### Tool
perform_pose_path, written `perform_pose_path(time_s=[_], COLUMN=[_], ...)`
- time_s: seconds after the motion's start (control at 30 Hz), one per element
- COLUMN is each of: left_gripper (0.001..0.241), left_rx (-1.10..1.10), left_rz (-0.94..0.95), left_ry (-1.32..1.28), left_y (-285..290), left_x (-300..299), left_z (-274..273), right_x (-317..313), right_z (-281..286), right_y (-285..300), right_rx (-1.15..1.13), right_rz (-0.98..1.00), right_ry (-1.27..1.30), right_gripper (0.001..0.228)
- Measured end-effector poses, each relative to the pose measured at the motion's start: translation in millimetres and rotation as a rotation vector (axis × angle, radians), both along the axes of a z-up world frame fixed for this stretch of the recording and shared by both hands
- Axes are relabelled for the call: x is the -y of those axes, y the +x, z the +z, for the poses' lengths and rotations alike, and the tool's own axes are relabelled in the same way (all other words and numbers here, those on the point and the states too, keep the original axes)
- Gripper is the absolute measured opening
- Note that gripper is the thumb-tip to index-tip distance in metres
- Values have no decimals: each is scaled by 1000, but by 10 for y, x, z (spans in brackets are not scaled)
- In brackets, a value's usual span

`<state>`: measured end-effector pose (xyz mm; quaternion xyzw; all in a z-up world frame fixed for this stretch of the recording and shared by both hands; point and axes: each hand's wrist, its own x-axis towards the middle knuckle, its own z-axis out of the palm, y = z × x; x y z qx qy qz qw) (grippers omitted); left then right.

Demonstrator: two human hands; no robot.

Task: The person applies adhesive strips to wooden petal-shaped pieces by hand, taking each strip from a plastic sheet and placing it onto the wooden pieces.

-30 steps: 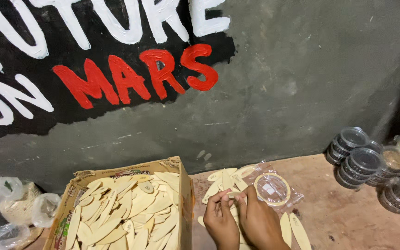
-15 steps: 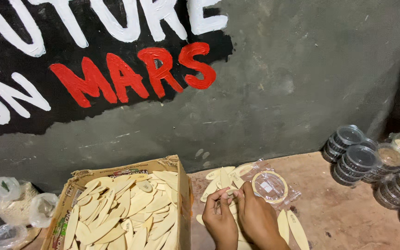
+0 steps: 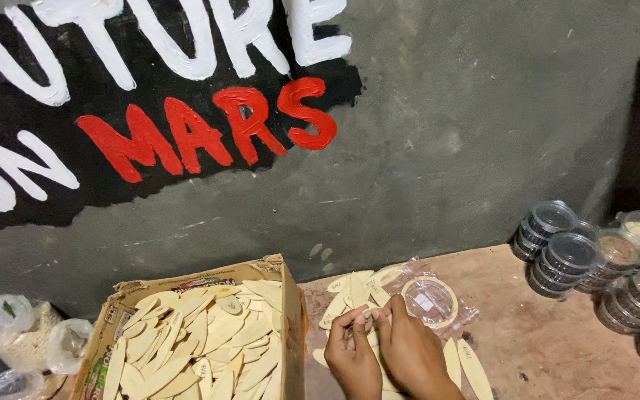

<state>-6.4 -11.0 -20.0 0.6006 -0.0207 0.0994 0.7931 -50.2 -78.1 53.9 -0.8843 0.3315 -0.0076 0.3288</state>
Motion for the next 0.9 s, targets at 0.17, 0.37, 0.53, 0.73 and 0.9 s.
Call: perform_pose_path(time_s=[0.17, 0.37, 0.53, 0.73, 0.9], left_gripper=[14, 14, 16, 16, 13], left_rx=[-81, -20, 0, 115, 94], left_rz=[5, -2, 16, 13, -25], left_ry=[8, 1, 13, -51, -219], left_y=[-2, -8, -39, -42, -51], left_x=[3, 8, -1, 41, 69], left_z=[51, 10, 50, -14, -49], right_x=[11, 14, 9, -2, 12], right_z=[-4, -4, -21, 37, -78], right_y=[-15, -9, -3, -30, -21], right_rx=[-16, -10, -16, 46, 156], right_rz=[21, 19, 0, -21, 54], right_ry=[-7, -10, -11, -25, -84], right_gripper=[34, 33, 33, 31, 33])
